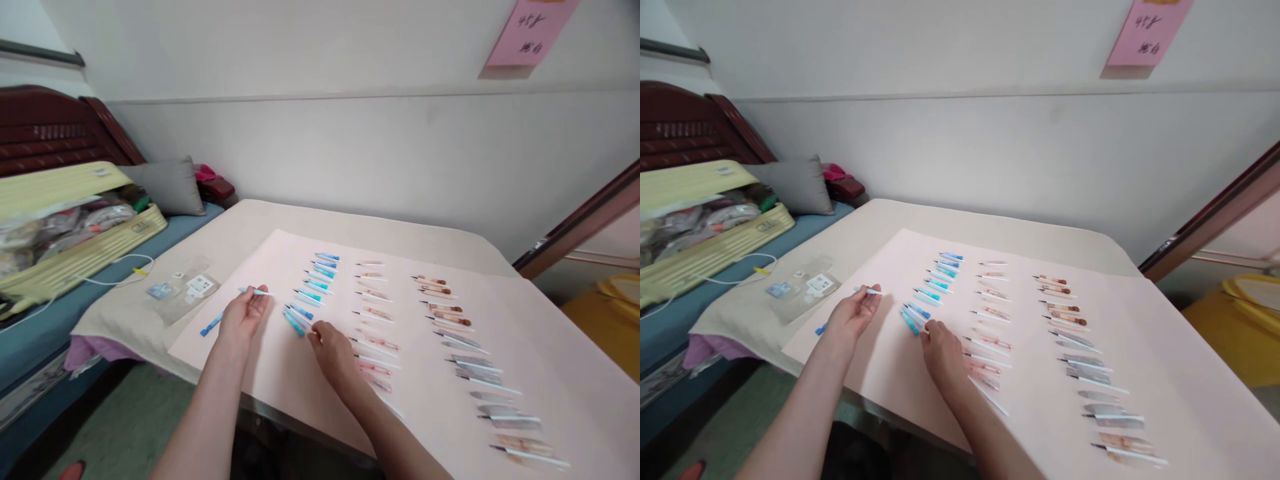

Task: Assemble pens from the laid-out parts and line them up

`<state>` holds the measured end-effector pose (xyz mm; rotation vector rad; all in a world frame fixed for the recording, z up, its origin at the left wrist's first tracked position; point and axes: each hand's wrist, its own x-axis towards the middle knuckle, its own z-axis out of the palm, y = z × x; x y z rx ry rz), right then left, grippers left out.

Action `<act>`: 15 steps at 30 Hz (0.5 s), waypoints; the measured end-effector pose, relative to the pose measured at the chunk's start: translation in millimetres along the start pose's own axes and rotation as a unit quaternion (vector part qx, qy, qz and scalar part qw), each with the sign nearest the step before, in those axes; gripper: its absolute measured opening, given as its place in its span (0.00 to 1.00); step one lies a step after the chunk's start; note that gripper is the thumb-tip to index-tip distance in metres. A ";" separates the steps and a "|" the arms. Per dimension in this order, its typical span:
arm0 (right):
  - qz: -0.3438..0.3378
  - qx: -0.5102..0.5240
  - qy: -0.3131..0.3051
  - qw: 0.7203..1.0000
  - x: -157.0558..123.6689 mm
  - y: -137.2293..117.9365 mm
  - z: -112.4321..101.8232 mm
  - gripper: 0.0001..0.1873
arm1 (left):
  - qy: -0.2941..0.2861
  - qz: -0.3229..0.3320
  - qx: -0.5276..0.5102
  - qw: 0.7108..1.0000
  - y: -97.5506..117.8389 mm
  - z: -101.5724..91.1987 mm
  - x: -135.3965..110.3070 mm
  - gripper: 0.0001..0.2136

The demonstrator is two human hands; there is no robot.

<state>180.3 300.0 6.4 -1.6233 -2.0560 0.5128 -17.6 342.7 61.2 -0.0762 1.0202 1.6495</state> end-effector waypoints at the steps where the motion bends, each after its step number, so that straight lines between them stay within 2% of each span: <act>1: -0.008 -0.027 -0.013 1.000 -0.7 -2.3 5.9 0.05 | 0.003 -0.002 -0.004 1.000 0.5 -0.8 0.7 0.06; 7: -0.027 -0.140 -0.055 0.988 0.1 -15.3 30.5 0.09 | 0.003 -0.020 -0.025 0.999 -0.1 0.4 3.6 0.05; 15: -0.034 -0.189 -0.076 0.979 7.4 -18.9 41.1 0.10 | 0.009 -0.037 -0.028 0.999 0.6 -1.9 8.3 0.04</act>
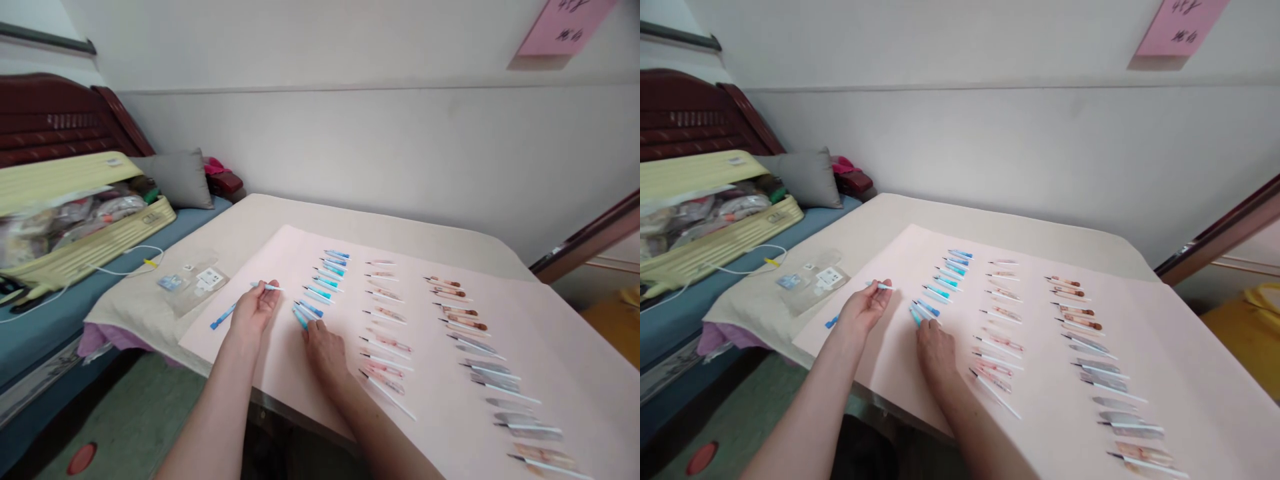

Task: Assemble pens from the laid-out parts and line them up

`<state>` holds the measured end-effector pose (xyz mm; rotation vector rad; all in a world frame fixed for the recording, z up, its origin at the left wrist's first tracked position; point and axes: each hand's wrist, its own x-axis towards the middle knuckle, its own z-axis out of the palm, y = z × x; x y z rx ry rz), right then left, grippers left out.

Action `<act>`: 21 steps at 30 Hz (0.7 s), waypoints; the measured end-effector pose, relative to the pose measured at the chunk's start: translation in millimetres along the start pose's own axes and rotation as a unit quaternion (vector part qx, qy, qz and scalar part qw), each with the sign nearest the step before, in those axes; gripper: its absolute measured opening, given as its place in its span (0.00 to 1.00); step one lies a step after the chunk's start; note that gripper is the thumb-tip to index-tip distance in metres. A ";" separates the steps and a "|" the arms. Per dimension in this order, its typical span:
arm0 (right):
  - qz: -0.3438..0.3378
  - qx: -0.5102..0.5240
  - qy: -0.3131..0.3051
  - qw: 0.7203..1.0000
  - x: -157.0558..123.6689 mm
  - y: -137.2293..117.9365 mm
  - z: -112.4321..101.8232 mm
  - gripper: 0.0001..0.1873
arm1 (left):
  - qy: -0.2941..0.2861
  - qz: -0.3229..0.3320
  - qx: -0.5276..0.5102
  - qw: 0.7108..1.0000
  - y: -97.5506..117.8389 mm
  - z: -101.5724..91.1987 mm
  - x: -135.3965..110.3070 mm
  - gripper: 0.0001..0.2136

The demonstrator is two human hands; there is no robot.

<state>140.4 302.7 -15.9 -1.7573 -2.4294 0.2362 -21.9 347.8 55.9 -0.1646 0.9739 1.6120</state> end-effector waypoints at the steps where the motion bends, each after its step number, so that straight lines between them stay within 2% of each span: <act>1: 0.002 0.000 0.000 1.000 -0.1 0.1 0.5 0.10 | 0.001 0.000 0.001 1.000 0.3 -0.4 0.3 0.04; 15: -0.008 0.007 0.005 1.000 1.1 -0.8 0.9 0.09 | -0.007 0.002 0.016 1.000 -2.9 -0.4 -0.3 0.04; 18: 0.002 0.046 0.024 0.999 -0.1 0.3 -2.8 0.09 | -0.005 0.009 0.021 1.000 -1.7 -1.9 1.4 0.04; 21: 0.024 0.137 0.058 0.989 -0.2 3.9 -5.9 0.08 | -0.003 0.015 0.030 0.999 -0.7 -3.5 3.7 0.04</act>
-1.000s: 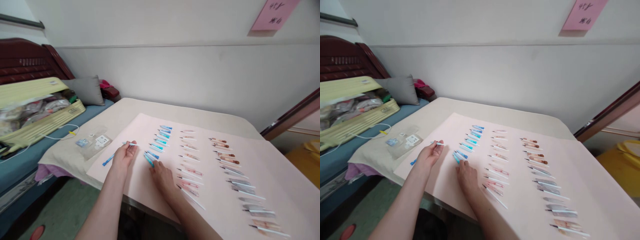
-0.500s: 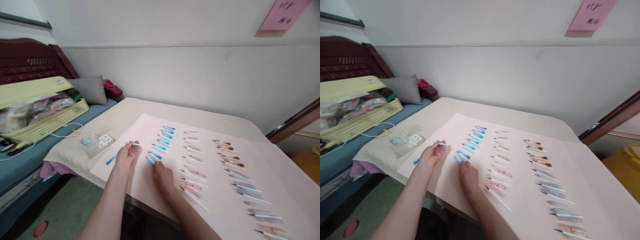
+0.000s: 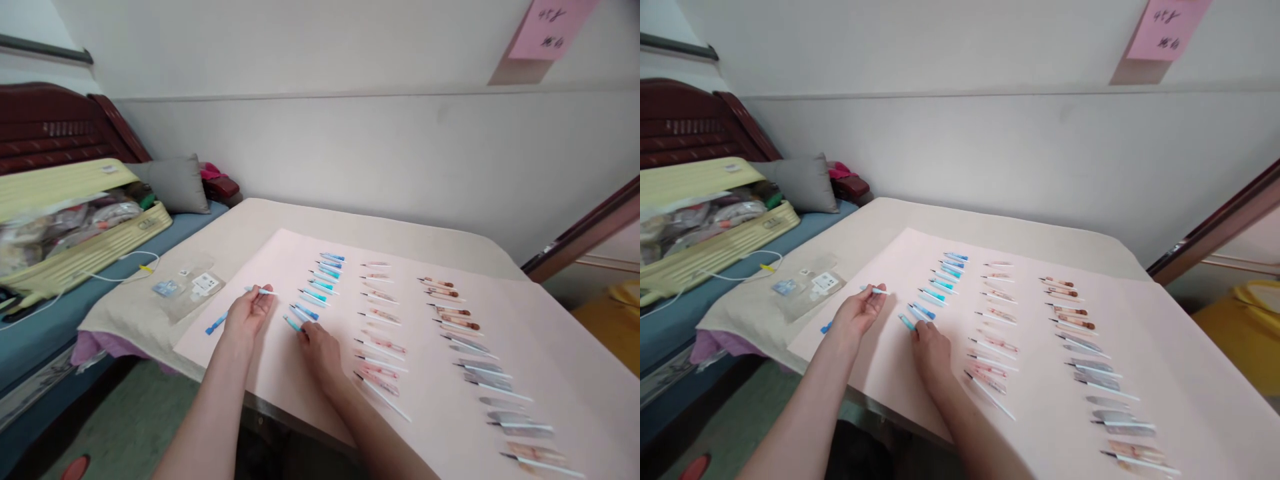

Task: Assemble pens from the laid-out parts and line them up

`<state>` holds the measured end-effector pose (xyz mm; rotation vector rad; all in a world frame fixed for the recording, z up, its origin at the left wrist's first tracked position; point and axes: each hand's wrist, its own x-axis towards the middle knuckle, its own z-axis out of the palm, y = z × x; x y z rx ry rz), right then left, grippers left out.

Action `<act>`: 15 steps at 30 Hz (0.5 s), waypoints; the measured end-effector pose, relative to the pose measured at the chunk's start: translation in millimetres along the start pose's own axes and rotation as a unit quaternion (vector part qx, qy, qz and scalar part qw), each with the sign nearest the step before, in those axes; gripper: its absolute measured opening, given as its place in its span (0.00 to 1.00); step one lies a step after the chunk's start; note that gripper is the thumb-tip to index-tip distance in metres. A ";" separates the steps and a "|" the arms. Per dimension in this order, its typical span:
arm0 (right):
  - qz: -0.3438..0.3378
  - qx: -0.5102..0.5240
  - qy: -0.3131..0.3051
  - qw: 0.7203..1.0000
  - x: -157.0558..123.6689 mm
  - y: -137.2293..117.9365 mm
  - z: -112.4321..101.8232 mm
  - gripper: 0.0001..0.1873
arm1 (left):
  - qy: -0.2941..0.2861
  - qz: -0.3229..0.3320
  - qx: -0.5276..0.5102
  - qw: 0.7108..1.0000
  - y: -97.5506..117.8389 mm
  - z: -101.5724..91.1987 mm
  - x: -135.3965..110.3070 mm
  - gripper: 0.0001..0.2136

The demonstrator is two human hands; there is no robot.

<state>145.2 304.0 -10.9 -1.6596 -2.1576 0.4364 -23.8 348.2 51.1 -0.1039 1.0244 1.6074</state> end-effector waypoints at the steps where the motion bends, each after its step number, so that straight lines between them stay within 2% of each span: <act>1: 0.009 0.040 0.011 0.999 0.5 1.4 -1.1 0.08 | -0.001 0.002 0.005 1.000 -0.2 -0.4 0.8 0.04; 7: 0.036 0.246 0.044 0.967 5.0 11.7 -8.7 0.10 | -0.015 0.032 0.056 0.998 -5.9 0.7 2.3 0.06; 11: 0.038 0.310 0.041 0.949 6.6 15.5 -14.4 0.10 | -0.040 0.053 0.103 0.992 -11.4 4.6 -1.2 0.04; 15: 0.032 0.320 0.035 0.946 6.6 15.6 -19.0 0.10 | -0.066 0.071 0.141 0.985 -17.5 7.9 -4.9 0.03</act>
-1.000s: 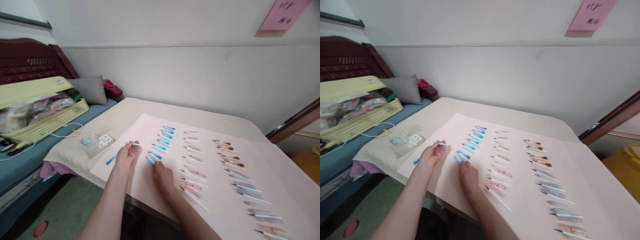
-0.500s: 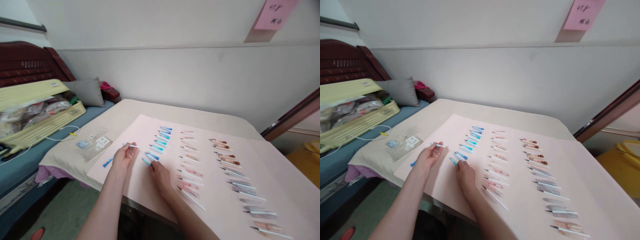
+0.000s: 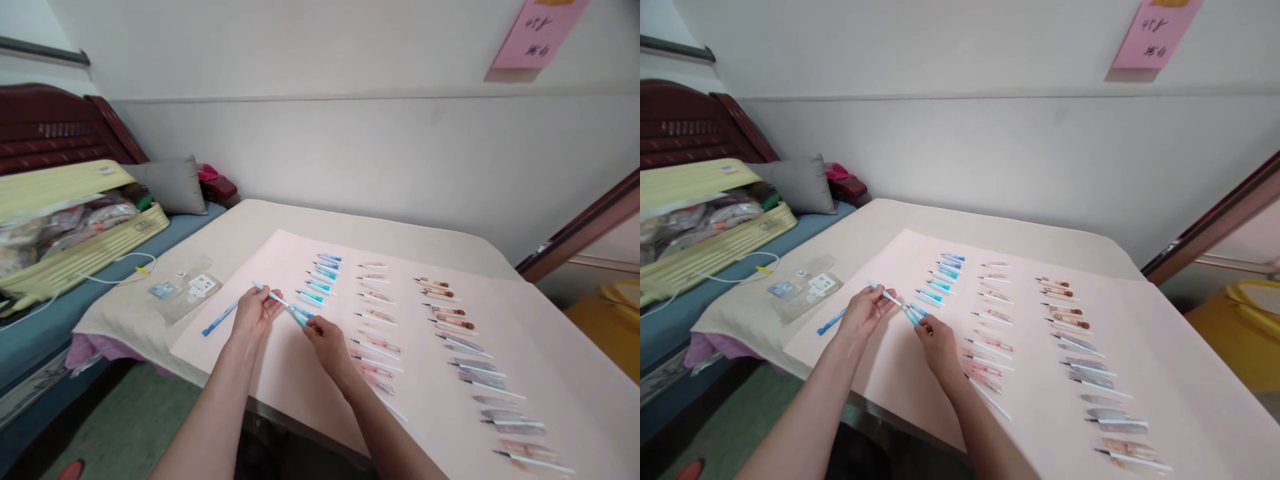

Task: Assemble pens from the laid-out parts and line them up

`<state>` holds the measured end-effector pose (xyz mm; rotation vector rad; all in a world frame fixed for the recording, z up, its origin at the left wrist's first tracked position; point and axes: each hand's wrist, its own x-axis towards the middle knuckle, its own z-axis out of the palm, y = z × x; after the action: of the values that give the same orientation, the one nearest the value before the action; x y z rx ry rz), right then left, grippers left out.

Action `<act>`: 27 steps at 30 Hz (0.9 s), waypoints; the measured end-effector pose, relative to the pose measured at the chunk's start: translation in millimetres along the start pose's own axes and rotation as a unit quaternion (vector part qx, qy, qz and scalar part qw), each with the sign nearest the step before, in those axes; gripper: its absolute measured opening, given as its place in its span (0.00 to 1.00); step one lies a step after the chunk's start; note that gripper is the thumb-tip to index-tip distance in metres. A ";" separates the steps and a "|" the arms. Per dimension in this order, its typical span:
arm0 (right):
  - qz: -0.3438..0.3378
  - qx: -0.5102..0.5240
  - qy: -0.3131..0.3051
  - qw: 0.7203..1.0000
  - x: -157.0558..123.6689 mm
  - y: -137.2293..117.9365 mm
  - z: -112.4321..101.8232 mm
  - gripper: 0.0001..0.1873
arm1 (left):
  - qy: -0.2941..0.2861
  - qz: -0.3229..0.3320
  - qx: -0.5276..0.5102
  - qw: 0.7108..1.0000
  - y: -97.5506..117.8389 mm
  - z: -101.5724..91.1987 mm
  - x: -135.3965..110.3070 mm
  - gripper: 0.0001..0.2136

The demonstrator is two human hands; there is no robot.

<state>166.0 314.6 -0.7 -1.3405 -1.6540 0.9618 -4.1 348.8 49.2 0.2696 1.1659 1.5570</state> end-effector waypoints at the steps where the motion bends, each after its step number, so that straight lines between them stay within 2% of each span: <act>1: 0.001 -0.002 -0.001 1.000 -0.1 -1.1 -0.6 0.10 | -0.005 0.009 0.014 1.000 -1.0 0.7 -0.6 0.03; 12: 0.015 0.007 0.000 1.000 0.4 -5.7 -4.3 0.09 | -0.085 0.060 0.160 0.982 -10.7 6.5 -11.6 0.08; 16: 0.021 0.021 -0.003 1.000 -0.6 -6.5 -7.2 0.10 | -0.107 0.057 0.176 0.977 -15.8 7.9 -14.1 0.11; 27: 0.046 0.080 -0.009 0.996 -1.0 -6.4 -6.5 0.10 | -0.122 0.050 0.184 0.974 -17.4 7.4 -16.2 0.13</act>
<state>169.5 313.2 7.6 -1.3121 -1.5058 1.1373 17.6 337.2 45.7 0.7558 1.2526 1.3394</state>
